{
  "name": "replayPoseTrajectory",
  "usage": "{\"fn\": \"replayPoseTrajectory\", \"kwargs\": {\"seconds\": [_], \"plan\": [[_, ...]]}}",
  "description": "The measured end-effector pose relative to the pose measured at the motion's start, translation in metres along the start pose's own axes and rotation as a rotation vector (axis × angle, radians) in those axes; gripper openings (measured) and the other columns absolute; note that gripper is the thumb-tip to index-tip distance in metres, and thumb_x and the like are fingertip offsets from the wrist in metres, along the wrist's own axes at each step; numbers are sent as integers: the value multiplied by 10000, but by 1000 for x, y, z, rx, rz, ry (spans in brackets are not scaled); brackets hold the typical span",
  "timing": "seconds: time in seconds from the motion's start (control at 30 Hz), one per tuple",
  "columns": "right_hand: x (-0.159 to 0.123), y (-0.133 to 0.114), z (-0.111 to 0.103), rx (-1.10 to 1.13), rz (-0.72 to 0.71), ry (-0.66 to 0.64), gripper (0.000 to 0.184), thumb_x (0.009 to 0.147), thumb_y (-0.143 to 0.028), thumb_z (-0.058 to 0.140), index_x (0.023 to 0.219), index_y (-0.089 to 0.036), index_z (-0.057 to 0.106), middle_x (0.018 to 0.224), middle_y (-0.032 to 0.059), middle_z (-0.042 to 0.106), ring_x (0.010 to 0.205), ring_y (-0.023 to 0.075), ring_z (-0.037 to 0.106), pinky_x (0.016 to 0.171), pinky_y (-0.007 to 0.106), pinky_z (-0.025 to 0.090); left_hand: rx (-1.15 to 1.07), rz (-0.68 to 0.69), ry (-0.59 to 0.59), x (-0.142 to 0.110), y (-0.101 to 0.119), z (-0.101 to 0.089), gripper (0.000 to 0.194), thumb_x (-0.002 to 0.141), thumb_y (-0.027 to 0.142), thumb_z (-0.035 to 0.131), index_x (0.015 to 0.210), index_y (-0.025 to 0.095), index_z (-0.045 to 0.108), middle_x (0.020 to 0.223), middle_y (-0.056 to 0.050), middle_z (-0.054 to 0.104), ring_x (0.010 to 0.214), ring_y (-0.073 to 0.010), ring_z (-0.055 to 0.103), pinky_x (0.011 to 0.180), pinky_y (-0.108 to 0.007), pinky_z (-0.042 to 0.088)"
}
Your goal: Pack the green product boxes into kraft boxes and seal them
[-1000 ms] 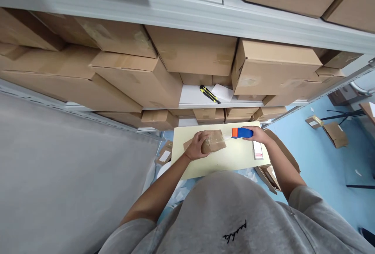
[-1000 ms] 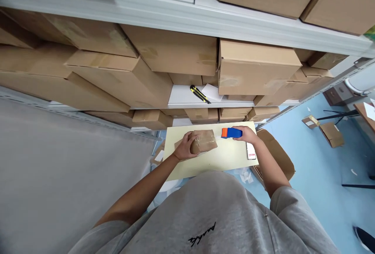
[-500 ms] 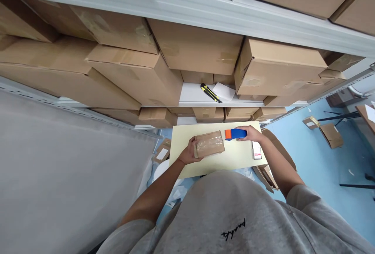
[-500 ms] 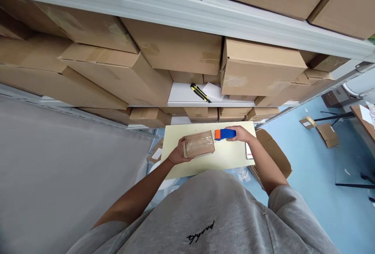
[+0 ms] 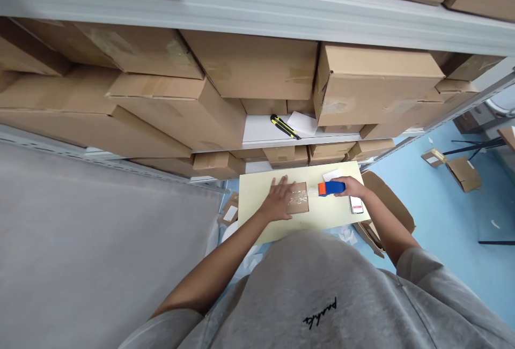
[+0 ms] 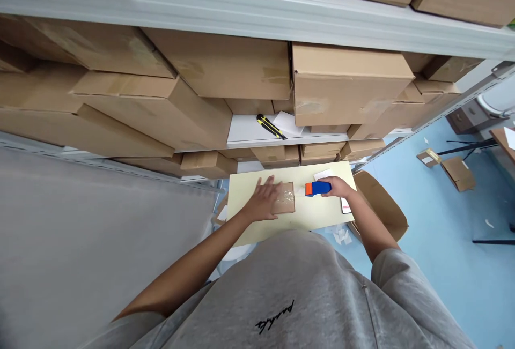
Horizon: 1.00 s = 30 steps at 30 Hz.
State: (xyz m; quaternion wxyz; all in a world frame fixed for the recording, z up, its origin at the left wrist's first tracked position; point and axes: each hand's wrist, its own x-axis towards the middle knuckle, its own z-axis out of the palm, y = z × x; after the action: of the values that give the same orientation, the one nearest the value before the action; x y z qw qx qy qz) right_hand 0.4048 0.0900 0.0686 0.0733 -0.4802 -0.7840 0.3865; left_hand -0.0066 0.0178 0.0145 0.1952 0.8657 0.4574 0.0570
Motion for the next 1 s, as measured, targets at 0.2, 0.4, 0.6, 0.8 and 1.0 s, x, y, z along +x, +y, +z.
{"fn": "replayPoseTrajectory", "kwargs": {"seconds": [0.2,0.4,0.6,0.8,1.0], "plan": [[-15,1,-9,19,18,50,655,714,-338,978,1346,-302,808,1301,54,831,1153,350,796,1046,439,613,-19,72,-156,68,42,-11,1469,564,498,986,1803,295,223,1706,-214,426,1539,-537,386,1304,-655,224],[-14,-25,-36,139,-50,120,736,765,-422,967,1456,-294,749,1333,45,815,1178,329,786,1057,398,606,-237,75,70,48,13,-23,1115,720,570,913,1698,340,431,1712,-172,335,1568,-473,380,1221,-607,441],[12,-38,-13,16,-110,-18,696,739,-346,975,1409,-352,785,1295,19,833,1134,327,800,1019,379,603,-362,15,98,-11,-42,23,1088,674,499,933,1616,242,452,1642,-193,395,1541,-470,443,1218,-628,498],[12,-10,9,8,-52,-72,630,744,-325,959,1356,-332,808,1226,5,852,1060,318,812,961,376,617,-433,-133,113,-59,-76,54,1165,630,371,929,1637,334,344,1600,-135,429,1513,-423,488,1198,-615,522],[4,27,-7,-126,30,-78,663,712,-293,960,1356,-345,811,1293,32,835,1126,347,800,988,414,623,-418,-198,87,-83,-95,72,949,734,272,778,1610,240,416,1422,-116,579,1305,-355,638,1170,-542,547]]}}
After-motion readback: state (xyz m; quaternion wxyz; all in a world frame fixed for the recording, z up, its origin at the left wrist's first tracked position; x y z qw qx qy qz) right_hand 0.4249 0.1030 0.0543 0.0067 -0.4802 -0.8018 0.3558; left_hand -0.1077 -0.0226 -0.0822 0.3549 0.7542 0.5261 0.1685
